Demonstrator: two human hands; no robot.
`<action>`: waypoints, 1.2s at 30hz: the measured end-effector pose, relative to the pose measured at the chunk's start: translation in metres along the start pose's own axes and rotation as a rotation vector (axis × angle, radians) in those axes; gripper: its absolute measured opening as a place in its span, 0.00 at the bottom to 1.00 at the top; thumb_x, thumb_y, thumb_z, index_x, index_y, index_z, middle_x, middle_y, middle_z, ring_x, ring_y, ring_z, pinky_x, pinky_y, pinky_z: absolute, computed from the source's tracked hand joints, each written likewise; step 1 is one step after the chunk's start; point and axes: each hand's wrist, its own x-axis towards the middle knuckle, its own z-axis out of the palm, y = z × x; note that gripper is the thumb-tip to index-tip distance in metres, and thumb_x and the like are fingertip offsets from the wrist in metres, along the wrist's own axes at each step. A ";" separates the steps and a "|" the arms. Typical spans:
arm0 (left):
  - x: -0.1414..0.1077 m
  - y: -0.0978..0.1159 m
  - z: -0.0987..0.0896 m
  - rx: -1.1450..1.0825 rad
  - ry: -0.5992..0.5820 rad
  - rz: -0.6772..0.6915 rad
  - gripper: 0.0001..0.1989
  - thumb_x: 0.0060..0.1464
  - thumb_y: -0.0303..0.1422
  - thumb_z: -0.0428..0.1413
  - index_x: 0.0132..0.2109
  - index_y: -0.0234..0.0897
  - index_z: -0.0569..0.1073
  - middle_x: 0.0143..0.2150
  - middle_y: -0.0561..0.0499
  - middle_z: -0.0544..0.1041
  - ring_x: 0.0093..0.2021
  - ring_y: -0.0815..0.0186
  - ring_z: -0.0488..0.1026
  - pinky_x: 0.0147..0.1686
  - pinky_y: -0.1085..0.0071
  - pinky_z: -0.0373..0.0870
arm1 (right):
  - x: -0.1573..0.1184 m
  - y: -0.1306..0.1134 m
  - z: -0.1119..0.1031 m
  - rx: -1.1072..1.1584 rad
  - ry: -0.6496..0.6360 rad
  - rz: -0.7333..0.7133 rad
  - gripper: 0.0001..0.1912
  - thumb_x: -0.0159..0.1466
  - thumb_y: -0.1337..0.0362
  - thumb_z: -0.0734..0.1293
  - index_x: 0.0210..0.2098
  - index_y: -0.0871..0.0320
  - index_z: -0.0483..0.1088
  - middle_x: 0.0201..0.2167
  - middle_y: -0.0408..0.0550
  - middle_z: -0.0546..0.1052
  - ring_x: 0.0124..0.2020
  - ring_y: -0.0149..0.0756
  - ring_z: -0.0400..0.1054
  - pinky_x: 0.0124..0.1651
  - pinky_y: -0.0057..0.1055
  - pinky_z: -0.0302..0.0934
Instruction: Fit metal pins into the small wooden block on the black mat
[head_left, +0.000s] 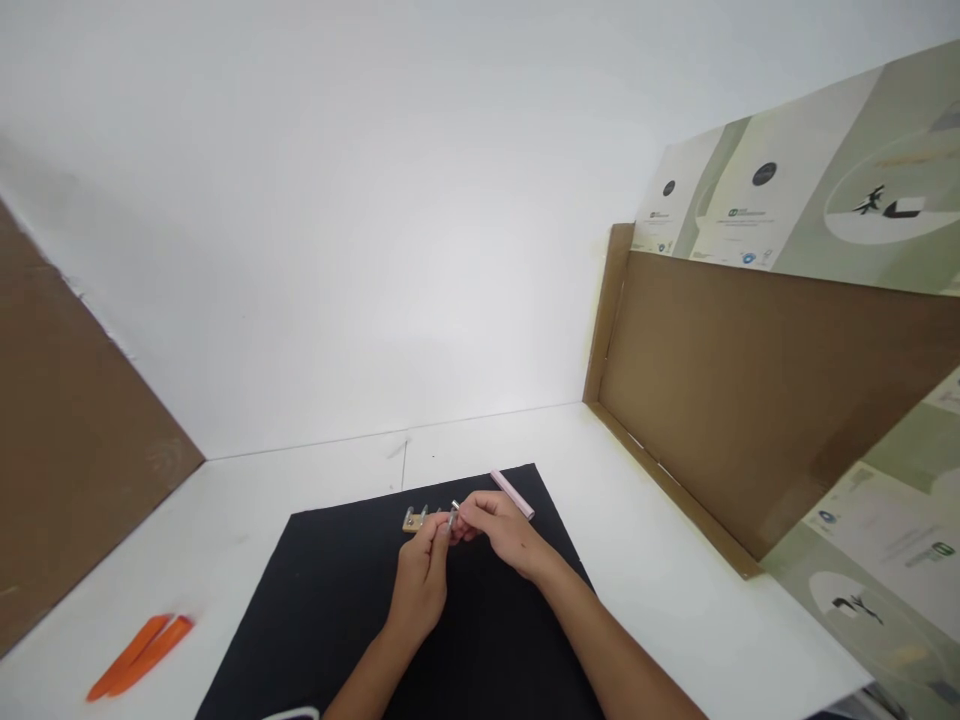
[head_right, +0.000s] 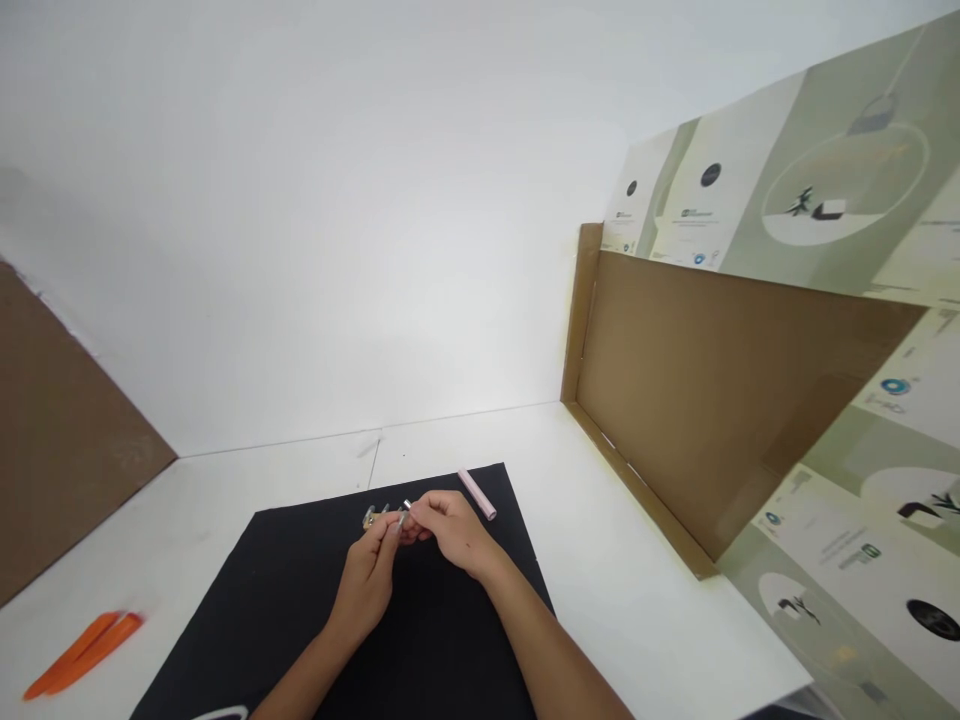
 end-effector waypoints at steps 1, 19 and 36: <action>0.000 0.000 0.000 -0.003 0.001 -0.002 0.17 0.64 0.41 0.45 0.43 0.38 0.75 0.39 0.47 0.79 0.38 0.61 0.74 0.41 0.65 0.70 | 0.000 0.000 0.000 0.001 0.001 0.001 0.14 0.61 0.57 0.66 0.26 0.60 0.73 0.24 0.43 0.74 0.30 0.33 0.70 0.37 0.32 0.61; 0.001 0.001 -0.002 0.024 0.040 -0.008 0.18 0.64 0.42 0.44 0.41 0.38 0.75 0.37 0.48 0.78 0.35 0.61 0.73 0.38 0.67 0.69 | -0.003 -0.003 -0.001 -0.008 -0.073 -0.033 0.14 0.62 0.57 0.66 0.26 0.59 0.71 0.27 0.43 0.73 0.32 0.34 0.67 0.42 0.33 0.61; 0.000 0.002 -0.001 0.015 0.038 -0.002 0.18 0.65 0.41 0.44 0.40 0.38 0.75 0.34 0.50 0.77 0.33 0.62 0.72 0.36 0.68 0.68 | -0.005 -0.006 -0.001 -0.031 -0.078 -0.034 0.12 0.62 0.60 0.65 0.25 0.60 0.71 0.27 0.43 0.73 0.33 0.34 0.67 0.42 0.33 0.60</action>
